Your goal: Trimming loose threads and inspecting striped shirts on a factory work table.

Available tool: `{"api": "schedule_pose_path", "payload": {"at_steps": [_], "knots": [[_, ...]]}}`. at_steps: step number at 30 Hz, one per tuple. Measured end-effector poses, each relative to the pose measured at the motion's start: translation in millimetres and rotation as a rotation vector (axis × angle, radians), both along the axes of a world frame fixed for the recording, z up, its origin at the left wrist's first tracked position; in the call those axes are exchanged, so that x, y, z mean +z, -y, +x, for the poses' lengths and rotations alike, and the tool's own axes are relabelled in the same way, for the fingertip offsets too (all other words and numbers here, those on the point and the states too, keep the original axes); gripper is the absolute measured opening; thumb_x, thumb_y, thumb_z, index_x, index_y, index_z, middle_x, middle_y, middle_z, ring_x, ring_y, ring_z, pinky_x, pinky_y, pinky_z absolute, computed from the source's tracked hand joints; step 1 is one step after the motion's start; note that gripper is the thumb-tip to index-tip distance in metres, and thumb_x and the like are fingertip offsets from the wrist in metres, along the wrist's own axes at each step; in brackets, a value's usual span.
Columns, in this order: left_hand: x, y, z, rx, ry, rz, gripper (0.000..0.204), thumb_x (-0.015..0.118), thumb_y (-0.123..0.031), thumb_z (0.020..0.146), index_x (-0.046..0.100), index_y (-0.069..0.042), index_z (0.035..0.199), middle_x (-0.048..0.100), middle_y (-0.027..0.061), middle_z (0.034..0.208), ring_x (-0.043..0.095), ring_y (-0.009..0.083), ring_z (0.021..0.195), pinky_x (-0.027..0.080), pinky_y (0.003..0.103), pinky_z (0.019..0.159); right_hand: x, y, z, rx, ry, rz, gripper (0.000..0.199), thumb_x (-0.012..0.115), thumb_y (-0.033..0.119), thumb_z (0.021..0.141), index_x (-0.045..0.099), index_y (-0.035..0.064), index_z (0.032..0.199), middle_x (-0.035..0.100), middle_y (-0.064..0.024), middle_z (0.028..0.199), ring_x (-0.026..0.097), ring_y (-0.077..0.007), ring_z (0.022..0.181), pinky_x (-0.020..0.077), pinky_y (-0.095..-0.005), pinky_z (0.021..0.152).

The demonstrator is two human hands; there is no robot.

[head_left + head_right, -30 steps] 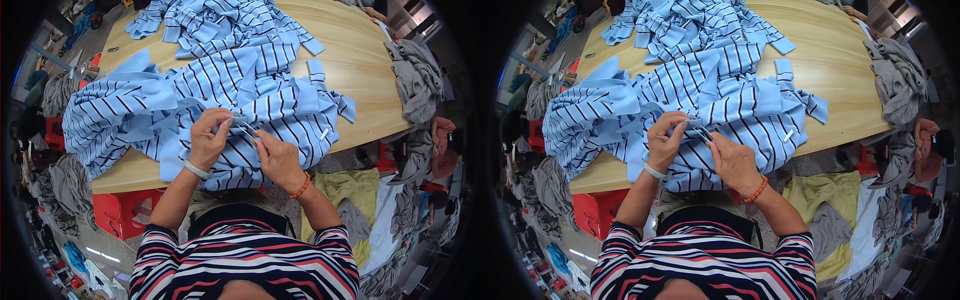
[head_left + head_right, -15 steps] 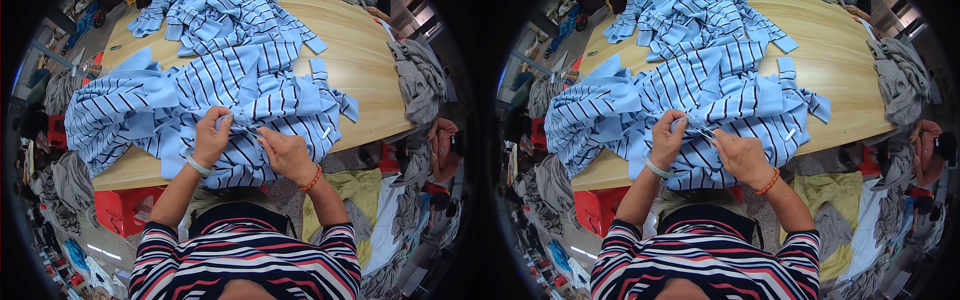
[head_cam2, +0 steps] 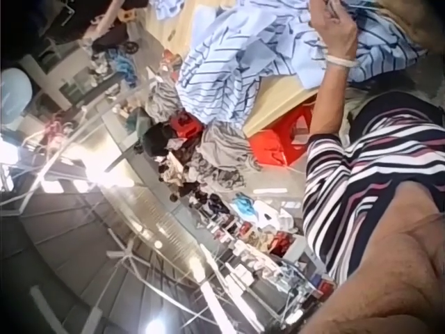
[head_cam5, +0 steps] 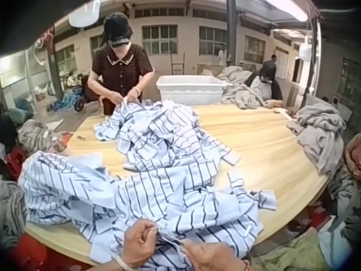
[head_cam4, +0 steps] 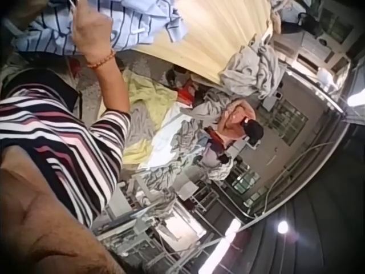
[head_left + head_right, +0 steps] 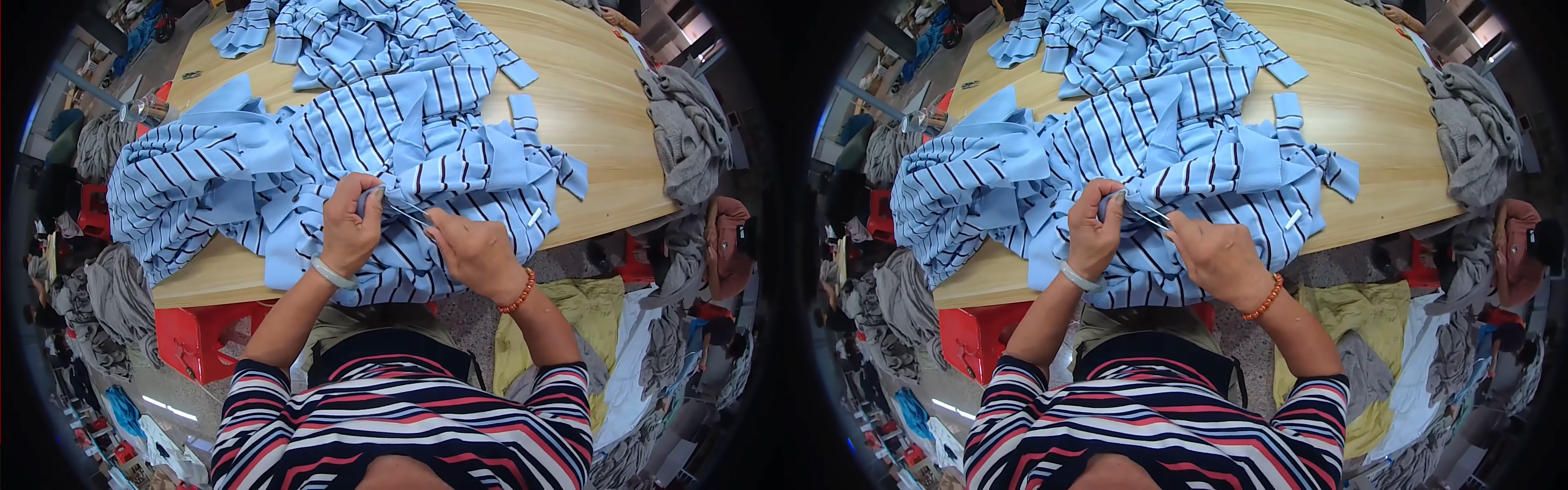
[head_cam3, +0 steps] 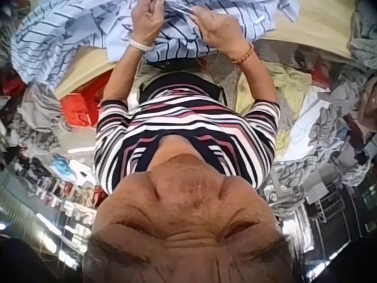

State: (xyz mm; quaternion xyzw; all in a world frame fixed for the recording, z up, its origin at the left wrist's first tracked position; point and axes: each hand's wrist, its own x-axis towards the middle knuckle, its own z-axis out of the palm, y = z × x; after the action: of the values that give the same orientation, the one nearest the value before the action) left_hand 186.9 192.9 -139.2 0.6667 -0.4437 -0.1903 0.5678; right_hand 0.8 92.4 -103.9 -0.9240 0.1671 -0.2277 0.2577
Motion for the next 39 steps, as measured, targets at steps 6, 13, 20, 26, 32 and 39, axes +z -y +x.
{"api": "schedule_pose_path", "payload": {"at_steps": [6,13,20,26,32,39], "knots": [[4.2,-5.3,1.9,-0.115,-0.067,-0.099,0.008,0.059,-0.003,0.090,0.059,-0.001,0.097,0.060,0.0058,0.087,0.054,0.0140,0.074,0.043,0.025,0.065,4.4,12.2,-7.0,0.082,-0.081,0.202,0.020,0.058,0.010,0.092,0.061,0.0045,0.111,0.063,-0.0127,0.072,0.061,-0.0299,0.058,0.0436,-0.0356,0.050],[10.7,-9.9,-2.8,-0.097,0.716,-0.349,0.027,0.064,0.009,0.074,0.060,-0.001,0.098,0.061,0.0126,0.100,0.060,0.0310,0.084,0.050,0.036,0.070,2.7,-12.4,0.9,-0.057,-0.022,0.226,0.025,0.058,0.007,0.090,0.059,0.0002,0.114,0.064,-0.0192,0.087,0.064,-0.0317,0.073,0.0488,-0.0362,0.065],[11.5,-12.4,-9.1,-0.051,0.666,-0.341,0.030,0.068,0.009,0.072,0.061,0.000,0.101,0.061,0.0137,0.099,0.061,0.0297,0.083,0.050,0.035,0.069,-7.8,-25.8,10.1,-0.119,0.082,0.162,0.026,0.061,0.005,0.088,0.058,-0.0012,0.113,0.064,-0.0169,0.090,0.063,-0.0329,0.069,0.0490,-0.0369,0.060],[23.0,-11.2,-5.8,-0.020,0.802,-0.348,0.030,0.068,0.009,0.073,0.061,0.002,0.101,0.061,0.0136,0.098,0.061,0.0297,0.084,0.050,0.036,0.069,-1.9,-39.5,18.0,-0.232,0.107,0.063,0.023,0.061,0.003,0.087,0.058,-0.0018,0.110,0.065,-0.0172,0.090,0.063,-0.0322,0.068,0.0490,-0.0360,0.058],[28.4,-5.6,-13.2,0.001,0.748,-0.380,0.027,0.067,0.009,0.073,0.061,0.004,0.099,0.061,0.0142,0.099,0.061,0.0305,0.085,0.050,0.037,0.072,-19.6,-47.5,27.6,-0.254,0.259,0.436,0.023,0.057,0.001,0.090,0.057,-0.0025,0.113,0.065,-0.0161,0.083,0.064,-0.0268,0.064,0.0486,-0.0317,0.057],[29.6,-7.8,-12.3,0.078,0.905,-0.371,0.026,0.065,0.011,0.075,0.062,0.002,0.098,0.063,0.0140,0.099,0.061,0.0300,0.085,0.050,0.036,0.072,-24.2,-46.0,40.0,-0.248,0.353,0.289,0.022,0.057,0.001,0.090,0.057,-0.0028,0.112,0.065,-0.0164,0.084,0.064,-0.0283,0.065,0.0488,-0.0331,0.058]]}}
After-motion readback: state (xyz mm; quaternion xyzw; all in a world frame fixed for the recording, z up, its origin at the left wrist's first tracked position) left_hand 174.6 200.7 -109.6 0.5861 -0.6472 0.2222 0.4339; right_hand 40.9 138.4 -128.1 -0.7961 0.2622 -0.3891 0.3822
